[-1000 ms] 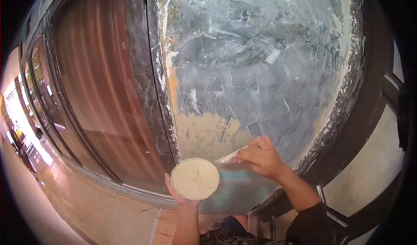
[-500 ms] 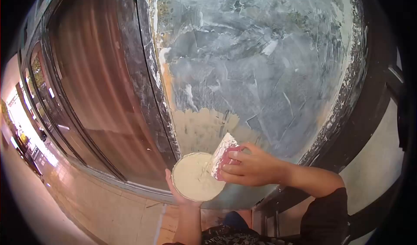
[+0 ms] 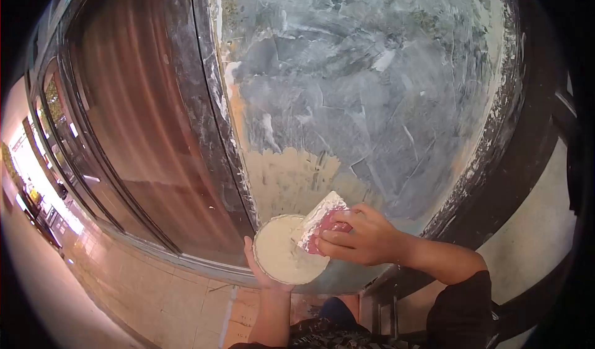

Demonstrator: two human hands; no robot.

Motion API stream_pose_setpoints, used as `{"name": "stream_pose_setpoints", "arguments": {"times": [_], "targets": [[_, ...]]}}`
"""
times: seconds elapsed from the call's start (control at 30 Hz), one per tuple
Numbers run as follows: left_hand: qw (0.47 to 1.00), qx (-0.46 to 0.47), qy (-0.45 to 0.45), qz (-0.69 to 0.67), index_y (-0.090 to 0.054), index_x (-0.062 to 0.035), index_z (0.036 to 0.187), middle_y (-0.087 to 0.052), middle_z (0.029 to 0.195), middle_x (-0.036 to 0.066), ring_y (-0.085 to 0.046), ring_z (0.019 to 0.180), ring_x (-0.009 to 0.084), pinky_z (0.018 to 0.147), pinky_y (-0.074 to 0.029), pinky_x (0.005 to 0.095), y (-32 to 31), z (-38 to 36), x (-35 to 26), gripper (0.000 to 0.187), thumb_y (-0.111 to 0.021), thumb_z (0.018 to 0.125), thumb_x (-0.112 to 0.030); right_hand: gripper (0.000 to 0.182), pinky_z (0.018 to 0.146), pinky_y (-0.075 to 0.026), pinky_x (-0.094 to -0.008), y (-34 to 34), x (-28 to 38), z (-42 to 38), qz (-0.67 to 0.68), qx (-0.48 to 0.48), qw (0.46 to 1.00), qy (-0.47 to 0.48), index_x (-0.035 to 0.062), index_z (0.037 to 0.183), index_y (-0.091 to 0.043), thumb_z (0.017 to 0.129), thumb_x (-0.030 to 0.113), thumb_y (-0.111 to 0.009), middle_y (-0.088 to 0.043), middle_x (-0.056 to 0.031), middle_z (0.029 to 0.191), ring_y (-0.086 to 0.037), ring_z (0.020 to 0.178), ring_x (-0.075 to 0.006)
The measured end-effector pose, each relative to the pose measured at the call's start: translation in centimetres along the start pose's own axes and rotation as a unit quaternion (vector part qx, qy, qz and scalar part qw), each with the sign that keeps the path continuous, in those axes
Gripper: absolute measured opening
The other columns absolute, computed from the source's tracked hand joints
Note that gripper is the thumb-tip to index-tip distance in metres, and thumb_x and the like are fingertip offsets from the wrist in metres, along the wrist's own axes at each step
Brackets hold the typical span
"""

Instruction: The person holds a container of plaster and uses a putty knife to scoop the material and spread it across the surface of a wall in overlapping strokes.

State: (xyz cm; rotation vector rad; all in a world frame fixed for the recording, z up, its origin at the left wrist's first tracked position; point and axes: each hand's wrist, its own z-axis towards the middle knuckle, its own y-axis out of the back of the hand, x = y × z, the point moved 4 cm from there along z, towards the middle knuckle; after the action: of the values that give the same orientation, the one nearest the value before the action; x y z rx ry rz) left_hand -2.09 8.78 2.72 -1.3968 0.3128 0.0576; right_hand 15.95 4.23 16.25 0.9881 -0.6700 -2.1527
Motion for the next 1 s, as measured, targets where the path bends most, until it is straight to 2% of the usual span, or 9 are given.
{"name": "stream_pose_setpoints", "arguments": {"times": [0.13,0.3,0.4,0.5,0.83,1.0], "targets": [[1.000,-0.010,0.017,0.016,-0.052,0.0003,0.145,-0.058,0.145,0.020,-0.057,0.130,0.0363,0.112,-0.045,0.0487,0.2,0.2,1.0,0.083,-0.037,0.101,-0.068,0.024,0.074,-0.046,-0.0338,0.5,0.0,-0.3,-0.030,-0.011,0.999,-0.020,0.0192,0.111,-0.068,0.087,0.023,-0.068,-0.064,0.0067,0.109,-0.062,0.104,-0.0170],[1.000,-0.007,0.021,-0.008,-0.052,0.0003,0.144,-0.058,0.144,0.020,-0.058,0.129,0.0367,0.111,-0.046,0.0493,0.1,0.3,1.3,0.084,-0.036,0.100,-0.069,0.022,0.076,-0.046,-0.0370,1.1,-0.7,-1.4,-0.042,0.015,0.998,-0.041,0.0200,0.110,-0.068,0.088,0.024,-0.067,-0.064,0.0069,0.109,-0.063,0.103,-0.0170],[0.999,-0.012,0.023,-0.027,-0.056,-0.0016,0.141,-0.060,0.142,0.019,-0.061,0.125,0.0385,0.108,-0.049,0.0515,0.0,0.4,1.2,0.081,-0.041,0.099,-0.069,0.020,0.077,-0.046,-0.0386,0.7,-0.7,-2.1,-0.039,0.038,0.998,-0.033,0.0208,0.109,-0.069,0.090,0.024,-0.066,-0.065,0.0073,0.109,-0.062,0.104,-0.0174],[1.000,-0.009,0.017,-0.002,-0.051,-0.0004,0.145,-0.057,0.144,0.020,-0.058,0.129,0.0380,0.110,-0.046,0.0506,0.4,0.5,1.2,0.084,-0.036,0.100,-0.069,0.019,0.079,-0.046,-0.0387,0.1,-0.5,-2.5,-0.015,0.036,0.999,-0.024,0.0213,0.109,-0.070,0.091,0.024,-0.065,-0.066,0.0075,0.109,-0.060,0.106,-0.0181],[0.999,-0.010,0.030,-0.006,-0.050,-0.0001,0.146,-0.056,0.145,0.020,-0.057,0.129,0.0380,0.110,-0.046,0.0503,0.7,0.9,2.2,0.085,-0.036,0.099,-0.070,0.019,0.079,-0.046,-0.0372,0.1,0.1,-2.0,-0.017,0.026,0.999,-0.029,0.0200,0.109,-0.070,0.091,0.024,-0.066,-0.066,0.0055,0.108,-0.058,0.107,-0.0192],[0.999,-0.016,0.028,0.009,-0.050,-0.0017,0.147,-0.055,0.146,0.019,-0.057,0.130,0.0378,0.110,-0.047,0.0505,1.0,1.2,2.0,0.085,-0.036,0.099,-0.070,0.018,0.086,-0.049,-0.0420,-0.4,-0.6,-2.4,-0.004,0.042,0.999,-0.026,0.0175,0.107,-0.070,0.090,0.022,-0.066,-0.065,0.0045,0.109,-0.058,0.110,-0.0209]]}}
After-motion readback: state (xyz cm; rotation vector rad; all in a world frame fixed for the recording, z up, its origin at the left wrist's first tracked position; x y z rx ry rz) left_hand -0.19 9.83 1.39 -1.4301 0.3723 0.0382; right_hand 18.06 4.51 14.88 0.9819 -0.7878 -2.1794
